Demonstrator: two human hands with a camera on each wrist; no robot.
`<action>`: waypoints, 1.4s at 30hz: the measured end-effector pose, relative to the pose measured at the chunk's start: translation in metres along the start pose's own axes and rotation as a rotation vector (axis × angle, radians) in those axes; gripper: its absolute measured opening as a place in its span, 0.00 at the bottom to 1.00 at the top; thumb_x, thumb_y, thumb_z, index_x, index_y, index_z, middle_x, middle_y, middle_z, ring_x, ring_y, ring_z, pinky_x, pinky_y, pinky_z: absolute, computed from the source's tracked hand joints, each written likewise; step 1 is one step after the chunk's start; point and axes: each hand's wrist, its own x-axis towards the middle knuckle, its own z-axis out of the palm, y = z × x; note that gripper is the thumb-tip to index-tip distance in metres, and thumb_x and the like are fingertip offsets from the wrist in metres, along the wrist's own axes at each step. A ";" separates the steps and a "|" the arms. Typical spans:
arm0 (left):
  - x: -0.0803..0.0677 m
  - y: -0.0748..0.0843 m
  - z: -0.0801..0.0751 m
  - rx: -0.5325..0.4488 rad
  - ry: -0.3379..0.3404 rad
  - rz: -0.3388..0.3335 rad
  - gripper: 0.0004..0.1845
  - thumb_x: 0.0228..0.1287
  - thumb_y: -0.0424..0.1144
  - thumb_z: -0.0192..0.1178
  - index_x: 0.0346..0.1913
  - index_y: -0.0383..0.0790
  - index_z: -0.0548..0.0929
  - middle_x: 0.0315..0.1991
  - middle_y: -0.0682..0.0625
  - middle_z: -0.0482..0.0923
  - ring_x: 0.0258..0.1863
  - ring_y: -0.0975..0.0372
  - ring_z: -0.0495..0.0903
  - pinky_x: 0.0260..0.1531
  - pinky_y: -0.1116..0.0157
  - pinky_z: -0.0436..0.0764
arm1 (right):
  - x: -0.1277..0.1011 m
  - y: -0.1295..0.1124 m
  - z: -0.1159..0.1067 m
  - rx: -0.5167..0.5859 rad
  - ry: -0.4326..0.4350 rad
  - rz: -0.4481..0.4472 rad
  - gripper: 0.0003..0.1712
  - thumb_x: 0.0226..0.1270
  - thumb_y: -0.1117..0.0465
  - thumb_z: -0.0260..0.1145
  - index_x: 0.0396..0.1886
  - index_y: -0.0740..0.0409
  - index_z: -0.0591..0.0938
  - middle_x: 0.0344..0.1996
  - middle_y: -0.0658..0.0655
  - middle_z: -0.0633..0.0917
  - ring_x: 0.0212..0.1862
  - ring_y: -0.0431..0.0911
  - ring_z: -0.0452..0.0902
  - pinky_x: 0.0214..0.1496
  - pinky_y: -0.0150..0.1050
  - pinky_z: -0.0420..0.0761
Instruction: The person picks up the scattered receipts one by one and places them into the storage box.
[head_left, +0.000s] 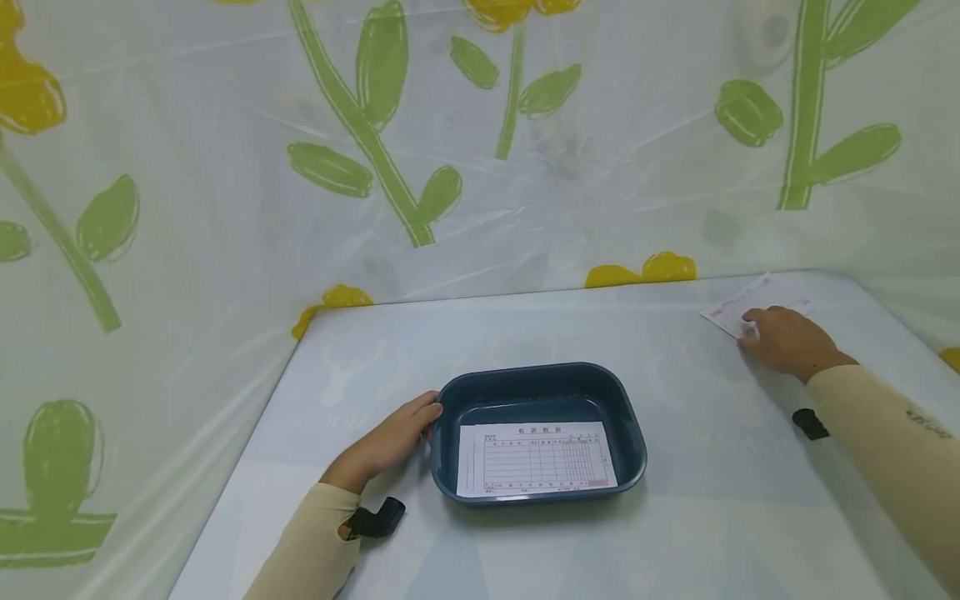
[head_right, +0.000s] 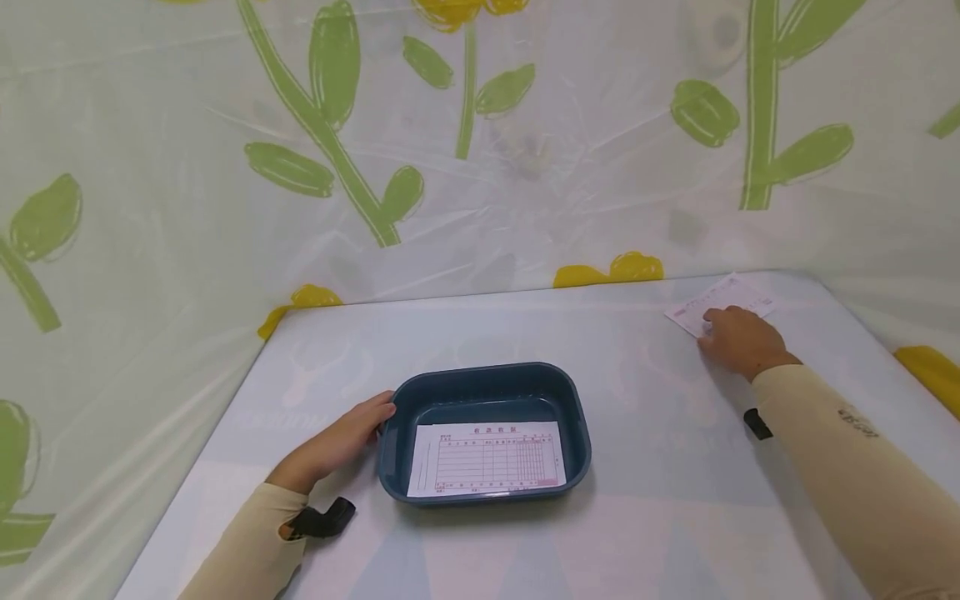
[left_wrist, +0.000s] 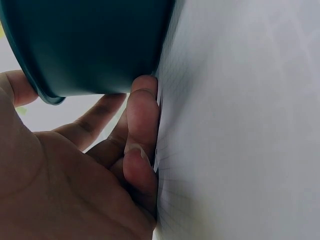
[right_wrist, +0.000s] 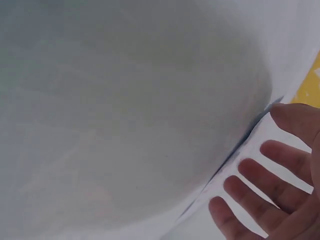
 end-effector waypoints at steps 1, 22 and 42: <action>0.000 0.000 0.000 0.002 -0.002 0.002 0.17 0.80 0.46 0.35 0.54 0.44 0.74 0.36 0.50 0.72 0.42 0.59 0.72 0.45 0.59 0.68 | 0.000 0.000 0.000 0.002 -0.009 0.006 0.30 0.72 0.59 0.57 0.61 0.81 0.68 0.58 0.82 0.72 0.61 0.77 0.65 0.62 0.71 0.66; 0.002 0.000 -0.001 0.023 0.003 -0.005 0.18 0.80 0.47 0.34 0.53 0.45 0.74 0.36 0.50 0.72 0.43 0.59 0.73 0.46 0.59 0.69 | 0.011 0.005 0.000 -0.110 -0.027 -0.061 0.18 0.69 0.63 0.60 0.48 0.77 0.79 0.43 0.74 0.84 0.45 0.68 0.80 0.50 0.66 0.75; 0.001 0.002 -0.001 0.020 0.003 -0.010 0.17 0.80 0.47 0.35 0.52 0.44 0.74 0.35 0.50 0.72 0.42 0.59 0.73 0.45 0.59 0.69 | 0.013 0.002 -0.002 -0.196 -0.026 -0.126 0.07 0.67 0.70 0.59 0.38 0.71 0.80 0.29 0.62 0.85 0.30 0.52 0.79 0.42 0.58 0.80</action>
